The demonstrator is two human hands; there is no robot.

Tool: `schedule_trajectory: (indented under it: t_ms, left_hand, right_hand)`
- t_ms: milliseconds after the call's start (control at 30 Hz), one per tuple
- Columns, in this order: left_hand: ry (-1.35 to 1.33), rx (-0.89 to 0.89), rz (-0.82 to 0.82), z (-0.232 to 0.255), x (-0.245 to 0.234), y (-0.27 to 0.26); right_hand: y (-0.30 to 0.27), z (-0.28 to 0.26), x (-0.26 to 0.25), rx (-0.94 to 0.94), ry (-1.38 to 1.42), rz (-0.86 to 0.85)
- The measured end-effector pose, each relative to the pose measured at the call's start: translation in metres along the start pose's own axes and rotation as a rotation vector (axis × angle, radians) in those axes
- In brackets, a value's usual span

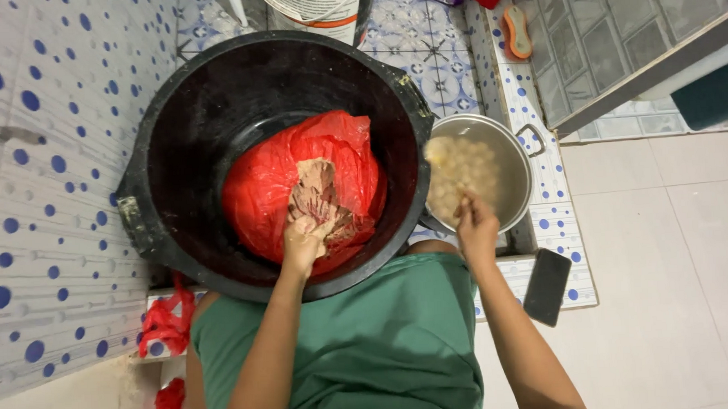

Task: A person portions a meat or dough mixture from a red plastic bag into a pot of water using a spoon to form meatballs.

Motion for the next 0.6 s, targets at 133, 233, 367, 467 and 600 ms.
schedule_trajectory:
  t_ms: [133,233,367,467,600]
  left_hand:
    - [-0.613,-0.155,-0.132,0.050,0.015,-0.046]
    - [-0.862,-0.215,-0.268,0.078,0.030,-0.068]
    - [-1.000,-0.188,-0.245,0.082,0.041,-0.070]
    - [-0.920,-0.068,-0.128,0.106,0.040,-0.086]
    - [-0.804,0.043,0.042,0.104,0.026,-0.093]
  right_hand:
    - [-0.053,-0.054,0.026,-0.007,0.169,-0.172]
    - [-0.097,-0.079,0.050,-0.034,0.207,-0.268]
    - [-0.144,-0.081,0.083,0.178,0.380,-0.465]
    - [-0.164,-0.096,0.087,0.327,0.555,-0.488]
    - [-0.176,-0.123,0.069,0.332,0.542,-0.453]
Point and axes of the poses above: each hand's wrist, its own y-axis towards the middle knuckle, its own x-axis out of the palm, z = x × y, the point moved 6 cm from there along y, towards the middle knuckle, and after that the axes turned 6 degrees about -z, right-handed, at the moved point
